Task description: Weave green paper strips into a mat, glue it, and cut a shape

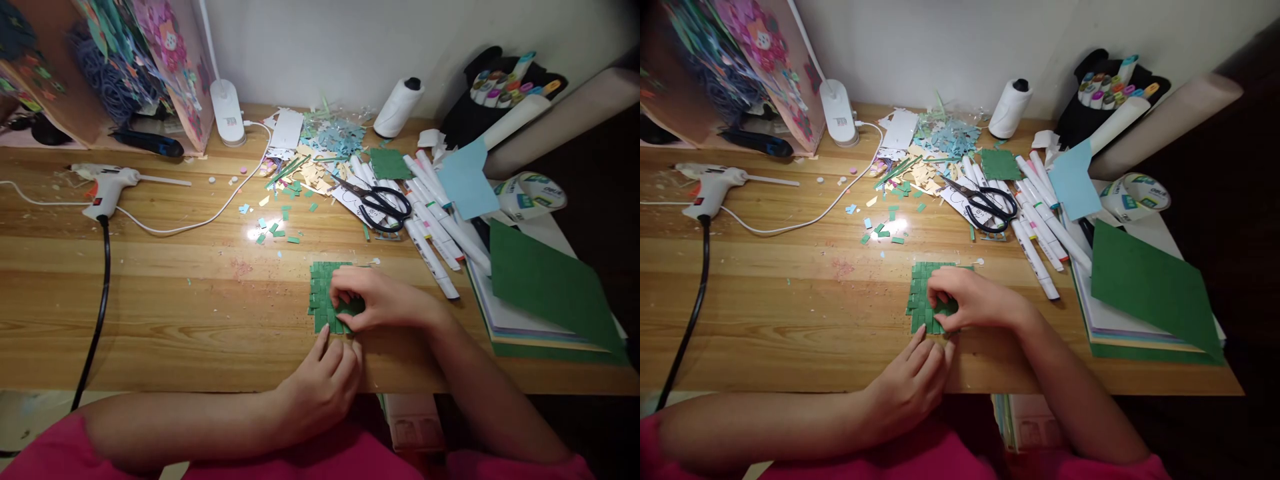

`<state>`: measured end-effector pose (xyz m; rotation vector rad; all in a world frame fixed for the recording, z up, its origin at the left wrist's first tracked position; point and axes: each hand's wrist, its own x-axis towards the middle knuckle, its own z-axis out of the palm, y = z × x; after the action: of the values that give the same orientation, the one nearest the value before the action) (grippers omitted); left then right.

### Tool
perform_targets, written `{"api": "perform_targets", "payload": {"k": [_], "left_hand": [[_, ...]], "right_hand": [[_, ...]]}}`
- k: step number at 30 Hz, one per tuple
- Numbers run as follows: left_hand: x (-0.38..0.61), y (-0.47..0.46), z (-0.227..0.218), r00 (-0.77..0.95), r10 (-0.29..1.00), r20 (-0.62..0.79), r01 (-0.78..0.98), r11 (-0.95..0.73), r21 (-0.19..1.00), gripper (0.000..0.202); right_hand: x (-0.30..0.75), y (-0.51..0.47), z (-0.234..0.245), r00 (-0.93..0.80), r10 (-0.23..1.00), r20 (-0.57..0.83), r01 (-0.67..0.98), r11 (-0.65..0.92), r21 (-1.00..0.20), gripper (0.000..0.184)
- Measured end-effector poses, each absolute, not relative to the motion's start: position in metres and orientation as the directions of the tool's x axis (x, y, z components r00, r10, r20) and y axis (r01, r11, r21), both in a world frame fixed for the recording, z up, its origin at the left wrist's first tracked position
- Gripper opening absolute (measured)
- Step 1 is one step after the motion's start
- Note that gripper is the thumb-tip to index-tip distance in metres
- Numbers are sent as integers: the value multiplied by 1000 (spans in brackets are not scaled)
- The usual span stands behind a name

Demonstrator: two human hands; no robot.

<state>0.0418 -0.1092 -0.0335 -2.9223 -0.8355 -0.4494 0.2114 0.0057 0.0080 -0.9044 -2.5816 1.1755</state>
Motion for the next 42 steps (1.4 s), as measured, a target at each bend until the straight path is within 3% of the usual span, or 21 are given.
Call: {"api": "perform_targets", "payload": {"k": [6,9,12,14,18,23,30,36,42], "left_hand": [[41,-111,-29,803,536,260,542,-838,54,42],[36,-112,-18,703,633,324,596,-773,217,45],[29,-102,-4,555,760,340,626,-650,431,43],[24,-88,3,459,843,281,651,-534,539,40],[17,-60,7,296,949,113,603,-277,748,40],[18,-53,-1,279,959,53,470,-184,863,46],[12,-22,-7,225,967,118,498,-218,839,28],[4,15,-9,446,878,173,608,-440,661,19],[-9,43,-2,658,742,129,525,-574,629,19]], "right_hand": [[213,4,10,-826,560,-64,421,538,-730,12],[220,6,15,-780,625,-42,416,468,-779,2],[228,10,21,-550,834,36,477,349,-807,11],[235,13,24,-407,912,62,508,282,-814,12],[246,15,32,-482,876,-17,535,279,-797,16],[251,13,28,-532,836,-136,592,252,-766,28],[242,18,11,-511,856,-80,601,289,-745,17],[237,21,6,-501,866,0,595,344,-726,7],[236,21,10,-495,869,-12,613,340,-713,7]]}}
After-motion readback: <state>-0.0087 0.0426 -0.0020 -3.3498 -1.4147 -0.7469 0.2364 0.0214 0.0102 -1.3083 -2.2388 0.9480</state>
